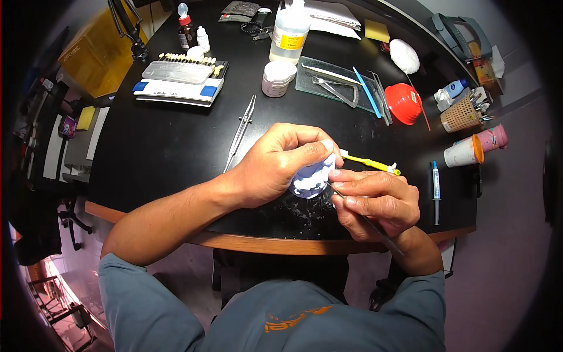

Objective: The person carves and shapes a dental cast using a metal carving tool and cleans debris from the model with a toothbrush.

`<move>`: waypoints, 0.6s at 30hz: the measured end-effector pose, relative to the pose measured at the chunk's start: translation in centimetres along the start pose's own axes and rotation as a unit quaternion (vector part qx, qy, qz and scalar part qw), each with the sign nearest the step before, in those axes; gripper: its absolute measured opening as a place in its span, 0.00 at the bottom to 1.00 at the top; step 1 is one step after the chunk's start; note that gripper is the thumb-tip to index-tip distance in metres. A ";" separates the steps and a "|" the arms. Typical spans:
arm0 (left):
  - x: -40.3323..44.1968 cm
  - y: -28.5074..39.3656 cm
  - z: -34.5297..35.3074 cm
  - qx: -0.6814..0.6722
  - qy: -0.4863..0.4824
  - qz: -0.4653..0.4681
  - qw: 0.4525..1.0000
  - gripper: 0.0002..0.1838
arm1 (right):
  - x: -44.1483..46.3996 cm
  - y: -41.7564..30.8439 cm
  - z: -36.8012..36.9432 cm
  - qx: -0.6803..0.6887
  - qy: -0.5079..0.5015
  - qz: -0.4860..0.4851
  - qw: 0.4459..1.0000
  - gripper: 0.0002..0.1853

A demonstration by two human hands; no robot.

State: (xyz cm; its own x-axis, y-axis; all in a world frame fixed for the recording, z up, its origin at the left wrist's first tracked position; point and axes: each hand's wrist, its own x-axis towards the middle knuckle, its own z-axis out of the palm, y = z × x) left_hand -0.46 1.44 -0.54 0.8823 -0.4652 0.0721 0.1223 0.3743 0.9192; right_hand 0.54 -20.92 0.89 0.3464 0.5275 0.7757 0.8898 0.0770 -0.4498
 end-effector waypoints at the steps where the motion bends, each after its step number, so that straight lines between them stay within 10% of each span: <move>1: 0.0 -0.1 0.0 -0.001 0.004 0.003 1.000 0.17 | 0.0 0.0 0.0 -0.002 0.000 -0.002 1.000 0.12; 18: 0.0 -0.2 0.3 -0.007 -0.017 0.031 0.999 0.16 | 0.1 0.0 -0.6 0.025 -0.021 -0.008 0.999 0.16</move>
State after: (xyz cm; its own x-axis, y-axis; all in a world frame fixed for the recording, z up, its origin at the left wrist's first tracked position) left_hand -0.67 1.09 -0.61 0.8722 -0.4680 0.1419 0.0748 0.4145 0.9070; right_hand 0.81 -21.35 1.25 0.3179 0.5613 0.7641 0.8792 0.1271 -0.4591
